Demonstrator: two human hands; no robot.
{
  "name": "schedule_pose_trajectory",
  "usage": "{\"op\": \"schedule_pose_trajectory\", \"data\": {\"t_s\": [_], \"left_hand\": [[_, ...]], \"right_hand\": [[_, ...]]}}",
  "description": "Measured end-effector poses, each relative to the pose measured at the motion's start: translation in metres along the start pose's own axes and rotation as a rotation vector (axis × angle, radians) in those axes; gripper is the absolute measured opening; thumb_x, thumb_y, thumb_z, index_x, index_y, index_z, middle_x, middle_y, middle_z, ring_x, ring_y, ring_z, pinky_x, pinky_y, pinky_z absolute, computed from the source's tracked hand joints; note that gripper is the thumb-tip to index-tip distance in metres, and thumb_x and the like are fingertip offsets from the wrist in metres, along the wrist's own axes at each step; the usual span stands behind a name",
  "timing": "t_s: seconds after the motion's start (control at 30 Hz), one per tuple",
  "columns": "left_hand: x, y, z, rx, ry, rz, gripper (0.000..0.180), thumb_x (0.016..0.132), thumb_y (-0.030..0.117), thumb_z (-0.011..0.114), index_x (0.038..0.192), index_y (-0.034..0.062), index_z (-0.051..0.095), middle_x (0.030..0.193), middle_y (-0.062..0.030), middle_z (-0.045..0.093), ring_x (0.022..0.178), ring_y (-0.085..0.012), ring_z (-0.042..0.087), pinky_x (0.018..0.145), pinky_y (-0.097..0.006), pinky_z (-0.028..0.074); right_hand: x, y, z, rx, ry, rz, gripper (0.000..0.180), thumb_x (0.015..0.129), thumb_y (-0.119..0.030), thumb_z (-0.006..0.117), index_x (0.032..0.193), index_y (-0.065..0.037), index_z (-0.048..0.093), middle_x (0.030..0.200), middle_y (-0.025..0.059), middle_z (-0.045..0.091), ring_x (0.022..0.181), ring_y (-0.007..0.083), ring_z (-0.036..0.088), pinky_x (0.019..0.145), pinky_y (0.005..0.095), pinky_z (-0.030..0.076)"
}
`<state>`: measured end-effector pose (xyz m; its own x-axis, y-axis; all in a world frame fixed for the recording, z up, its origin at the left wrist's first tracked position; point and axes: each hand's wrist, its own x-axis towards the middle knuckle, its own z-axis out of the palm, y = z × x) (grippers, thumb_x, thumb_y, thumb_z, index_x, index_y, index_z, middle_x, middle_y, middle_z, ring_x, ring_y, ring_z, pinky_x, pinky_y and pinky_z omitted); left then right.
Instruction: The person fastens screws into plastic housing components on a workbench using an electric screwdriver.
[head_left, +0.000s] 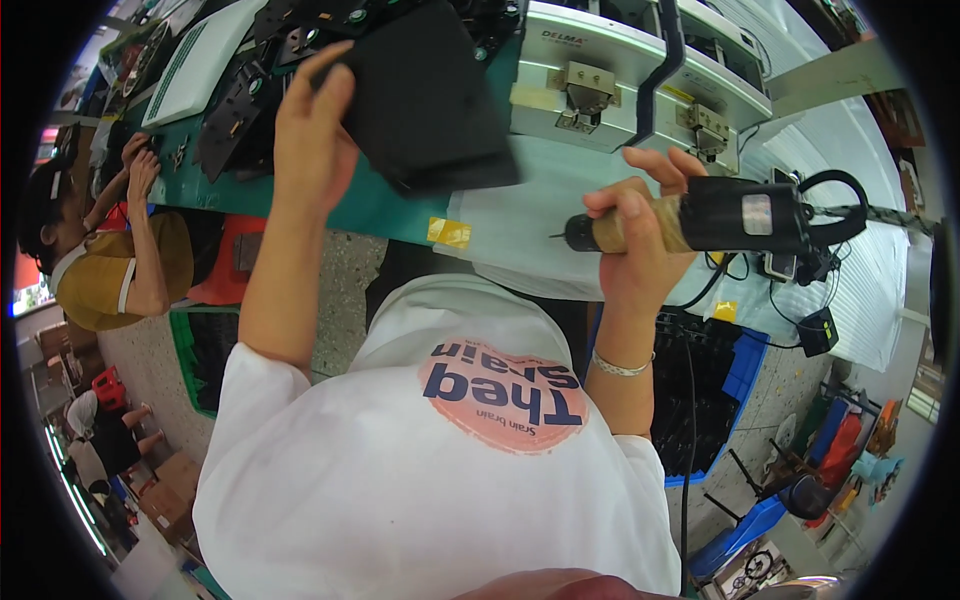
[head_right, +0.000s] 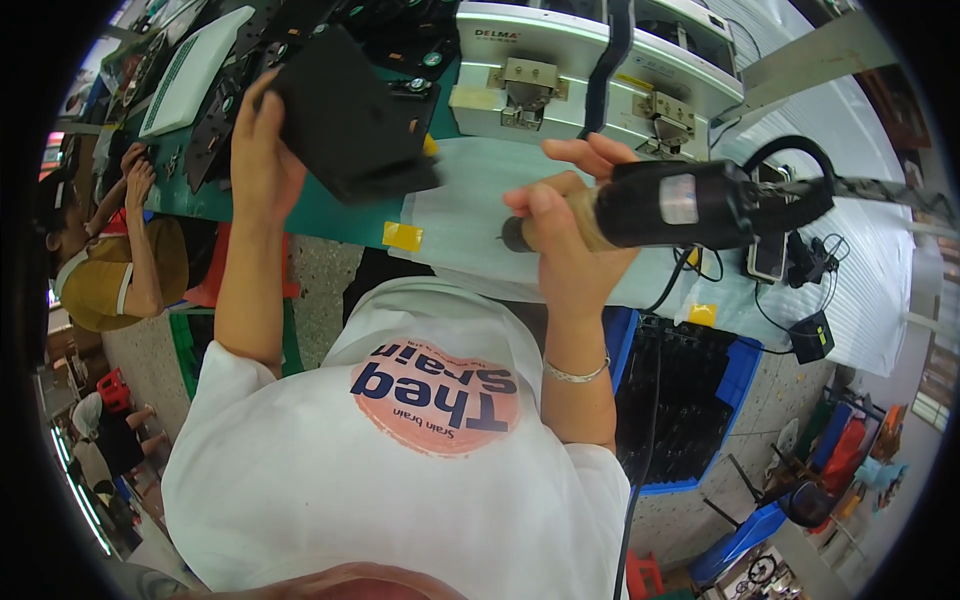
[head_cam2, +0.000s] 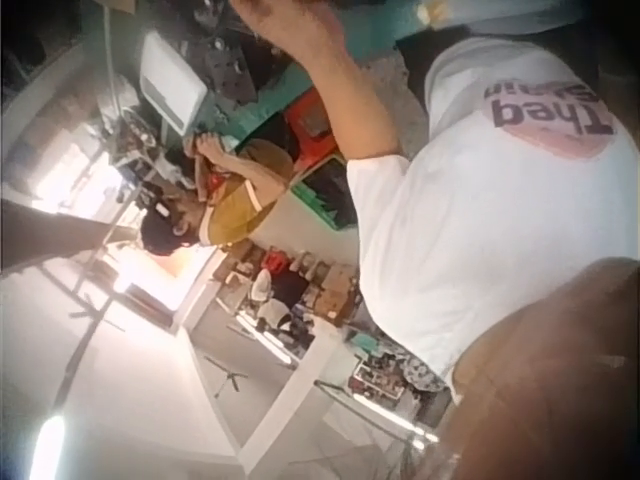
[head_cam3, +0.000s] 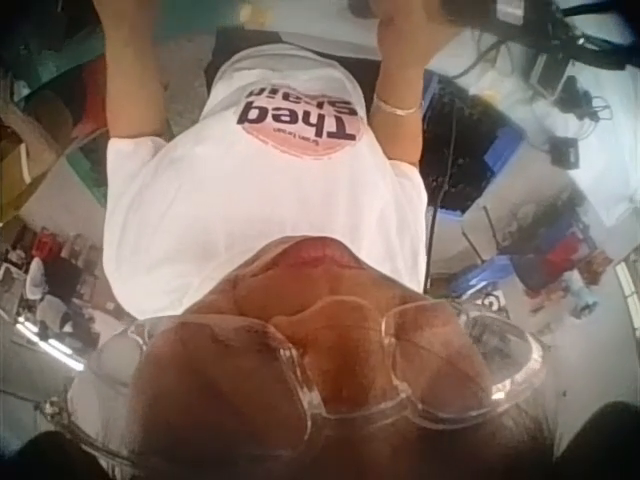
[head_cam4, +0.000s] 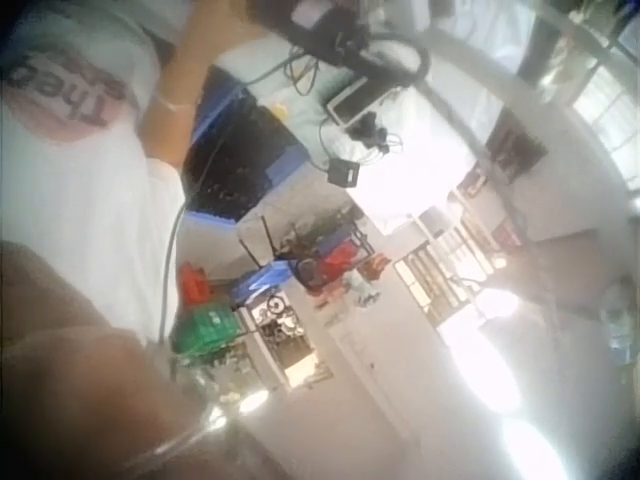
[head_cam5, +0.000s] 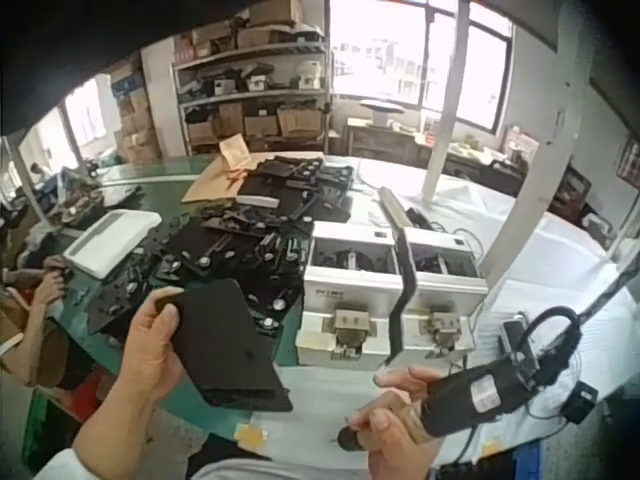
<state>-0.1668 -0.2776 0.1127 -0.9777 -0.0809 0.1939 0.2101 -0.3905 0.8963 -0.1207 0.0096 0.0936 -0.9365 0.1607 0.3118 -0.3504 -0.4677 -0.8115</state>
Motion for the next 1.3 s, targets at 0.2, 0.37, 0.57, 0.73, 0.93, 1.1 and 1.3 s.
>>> {"op": "schedule_pose_trajectory", "data": {"t_s": [0.2,0.37,0.57,0.73,0.93,1.1,1.3], "left_hand": [[0.06,-0.014,-0.036,0.443,0.016,-0.122,0.034,0.102,0.027,0.066,0.131,0.01,0.064,0.115,-0.0028,0.068,0.106,-0.0105,0.064,0.09,-0.027,0.055],[0.064,-0.045,-0.028,0.598,-0.01,-0.262,0.029,0.102,0.022,0.066,0.128,0.0101,0.066,0.103,0.0003,0.067,0.092,-0.0061,0.064,0.078,-0.021,0.055],[0.07,-0.071,-0.04,0.912,0.049,-0.083,0.033,0.096,0.027,0.069,0.124,0.011,0.07,0.107,-0.0087,0.071,0.094,-0.0186,0.069,0.083,-0.031,0.057],[0.064,-0.083,-0.053,1.501,0.058,0.245,0.044,0.089,0.031,0.075,0.129,0.0183,0.067,0.128,-0.0143,0.061,0.117,-0.0323,0.059,0.101,-0.041,0.049],[0.024,-0.065,-0.02,1.235,0.183,0.455,0.059,0.079,0.029,0.083,0.134,0.0195,0.061,0.139,-0.0126,0.048,0.126,-0.0385,0.043,0.109,-0.049,0.036],[0.028,0.062,-0.094,1.585,-0.053,0.687,0.094,0.071,0.037,0.092,0.151,0.0143,0.046,0.144,-0.0147,0.053,0.132,-0.0323,0.051,0.112,-0.041,0.038],[0.04,0.117,-0.234,1.527,-0.314,-0.154,0.12,0.074,0.048,0.087,0.165,0.0227,0.014,0.157,-0.0259,0.036,0.148,-0.0364,0.035,0.121,-0.045,0.028]], "right_hand": [[0.0,-0.009,-0.007,-0.051,0.14,-0.03,0.057,0.087,0.003,0.069,0.138,0.001,0.043,0.11,0.0192,0.067,0.07,0.0237,0.071,0.066,0.034,0.06],[-0.008,-0.011,-0.011,-0.061,0.156,-0.042,0.056,0.087,0.004,0.069,0.136,0.001,0.043,0.103,0.0166,0.068,0.068,0.0229,0.07,0.065,0.0333,0.059],[-0.009,-0.008,-0.013,-0.086,0.155,-0.033,0.055,0.087,0.005,0.069,0.136,0.0,0.043,0.099,0.015,0.067,0.067,0.0217,0.068,0.064,0.0332,0.059],[-0.01,-0.009,-0.012,-0.134,0.203,-0.017,0.055,0.087,0.004,0.068,0.136,0.0,0.043,0.096,0.0139,0.067,0.064,0.0203,0.065,0.063,0.0334,0.058],[-0.011,-0.008,-0.02,-0.184,0.21,-0.047,0.055,0.087,0.003,0.07,0.135,0.001,0.043,0.092,0.0107,0.065,0.067,0.0183,0.063,0.063,0.0321,0.056],[-0.012,-0.022,-0.031,-0.222,0.185,-0.085,0.054,0.088,0.001,0.066,0.137,-0.002,0.043,0.091,0.0102,0.065,0.067,0.0186,0.06,0.063,0.0322,0.053],[0.01,-0.024,-0.022,0.016,0.154,-0.065,0.059,0.091,0.0,0.064,0.143,-0.008,0.037,0.09,0.009,0.061,0.073,0.018,0.056,0.065,0.0335,0.05]]}}
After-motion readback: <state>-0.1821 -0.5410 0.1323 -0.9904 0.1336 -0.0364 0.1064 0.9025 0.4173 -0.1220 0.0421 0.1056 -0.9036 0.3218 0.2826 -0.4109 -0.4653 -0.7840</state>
